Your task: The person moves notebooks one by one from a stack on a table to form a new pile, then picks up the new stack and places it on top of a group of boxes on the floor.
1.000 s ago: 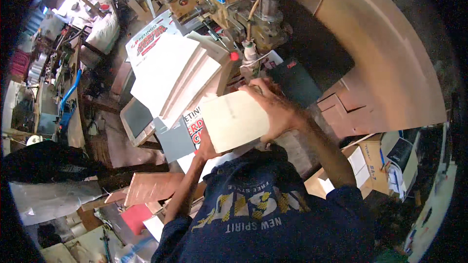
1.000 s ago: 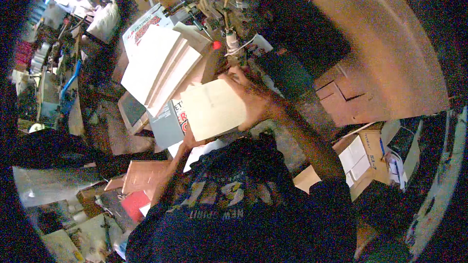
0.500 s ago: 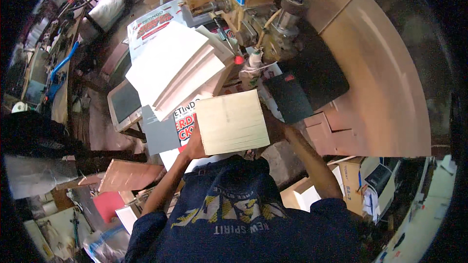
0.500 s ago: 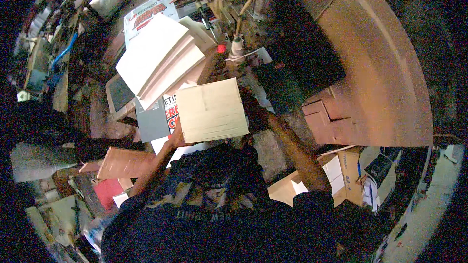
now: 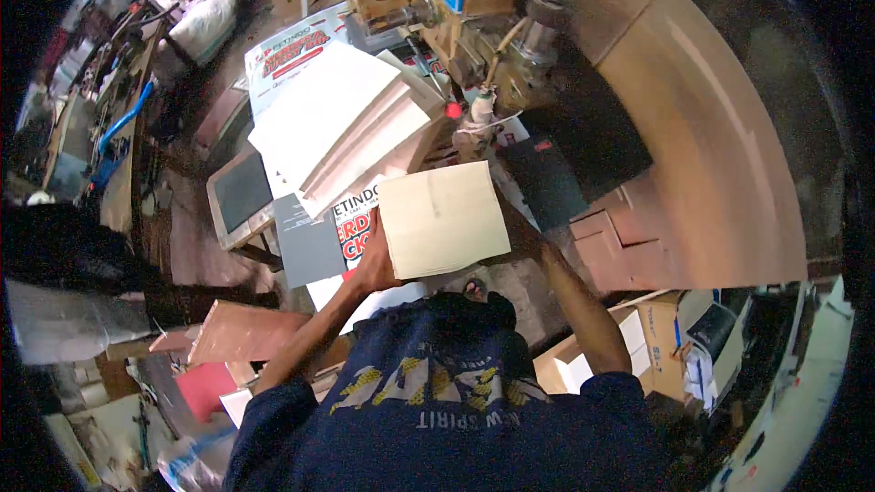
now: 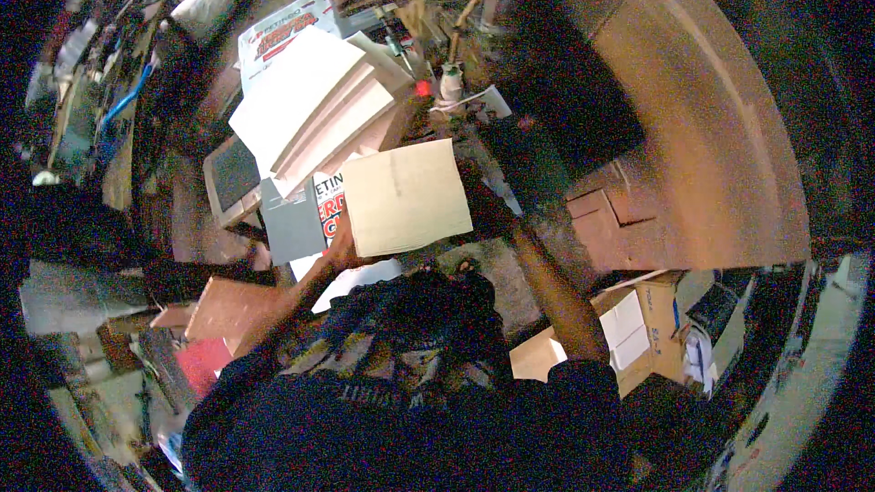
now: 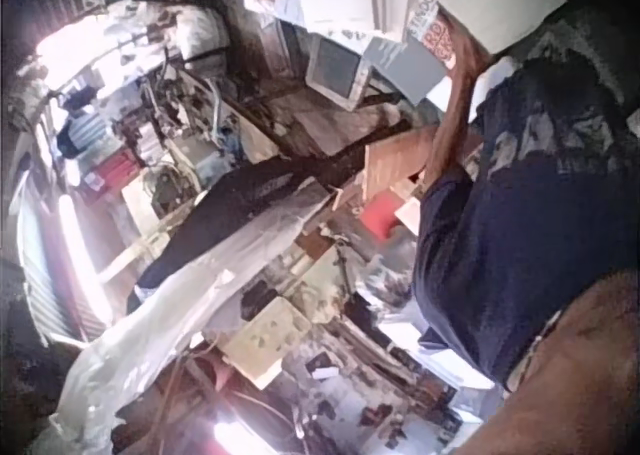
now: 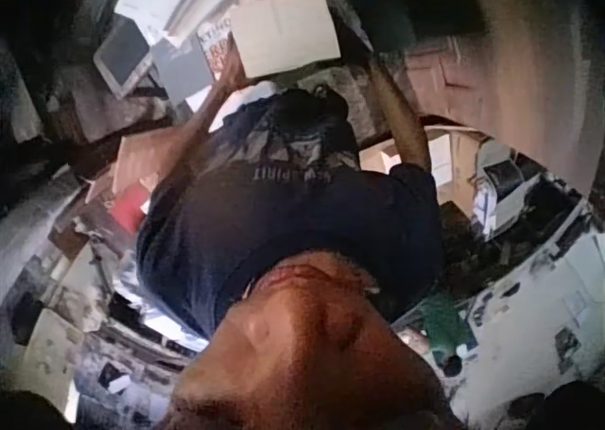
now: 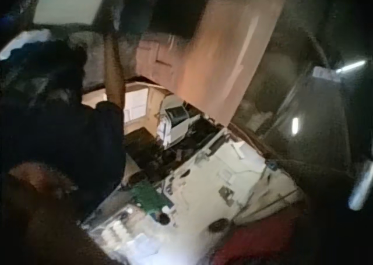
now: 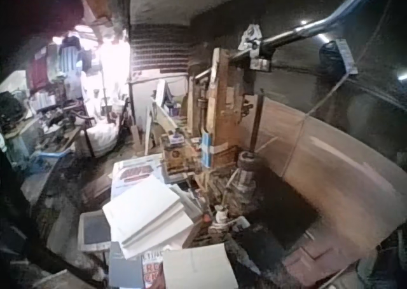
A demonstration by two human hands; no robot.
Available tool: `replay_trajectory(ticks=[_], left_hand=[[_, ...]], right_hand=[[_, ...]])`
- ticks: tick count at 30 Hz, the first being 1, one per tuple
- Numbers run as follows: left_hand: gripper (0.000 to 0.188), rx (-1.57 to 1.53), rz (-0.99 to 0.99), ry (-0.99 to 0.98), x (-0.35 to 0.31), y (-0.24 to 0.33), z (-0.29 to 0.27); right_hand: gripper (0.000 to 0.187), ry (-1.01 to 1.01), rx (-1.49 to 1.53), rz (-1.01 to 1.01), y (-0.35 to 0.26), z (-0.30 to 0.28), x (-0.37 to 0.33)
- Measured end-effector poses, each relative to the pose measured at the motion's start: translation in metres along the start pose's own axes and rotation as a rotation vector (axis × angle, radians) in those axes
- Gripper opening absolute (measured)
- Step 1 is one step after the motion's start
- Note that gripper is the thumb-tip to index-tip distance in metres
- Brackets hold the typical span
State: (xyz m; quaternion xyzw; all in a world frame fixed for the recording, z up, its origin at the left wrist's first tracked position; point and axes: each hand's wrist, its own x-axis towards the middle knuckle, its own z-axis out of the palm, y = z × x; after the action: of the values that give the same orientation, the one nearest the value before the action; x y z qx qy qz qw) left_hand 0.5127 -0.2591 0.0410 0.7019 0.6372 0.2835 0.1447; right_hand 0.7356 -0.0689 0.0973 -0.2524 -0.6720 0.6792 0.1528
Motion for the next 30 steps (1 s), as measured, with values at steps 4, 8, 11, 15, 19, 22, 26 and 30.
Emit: replay_trajectory(ticks=[4, 8, 11, 15, 19, 22, 26, 30], left_hand=[[0.093, -0.282, -0.079, 0.038, -0.004, 0.029, -0.030], [0.098, -0.359, -0.092, -0.110, 0.015, 0.060, -0.049], [0.096, -0.734, -0.275, -0.152, 0.043, 0.099, -0.045], [0.078, -0.827, -0.519, -0.363, 0.078, 0.150, -0.007], [0.058, -1.186, -0.558, -0.574, 0.093, 0.192, 0.052], [0.054, -1.131, -0.521, -0.802, 0.107, 0.213, 0.118], [0.063, -1.007, -0.501, -0.910, 0.125, 0.249, 0.216], [0.072, -0.631, -0.436, -1.017, 0.167, 0.322, 0.326]], right_hand=[[0.062, 0.069, 0.102, 0.059, 0.001, 0.001, -0.029], [0.055, 0.225, 0.258, 0.161, 0.011, 0.005, -0.088], [0.050, 0.414, 0.382, 0.193, 0.017, 0.012, -0.135], [0.041, 0.645, 0.348, 0.233, 0.046, 0.023, -0.178], [0.042, 0.635, 0.366, 0.407, 0.058, 0.001, -0.234], [0.046, 0.836, 0.726, 0.286, 0.174, 0.005, -0.302], [0.049, 0.868, 0.687, 0.381, 0.159, -0.037, -0.356], [0.053, 1.162, 1.034, 0.398, 0.229, -0.082, -0.425]])
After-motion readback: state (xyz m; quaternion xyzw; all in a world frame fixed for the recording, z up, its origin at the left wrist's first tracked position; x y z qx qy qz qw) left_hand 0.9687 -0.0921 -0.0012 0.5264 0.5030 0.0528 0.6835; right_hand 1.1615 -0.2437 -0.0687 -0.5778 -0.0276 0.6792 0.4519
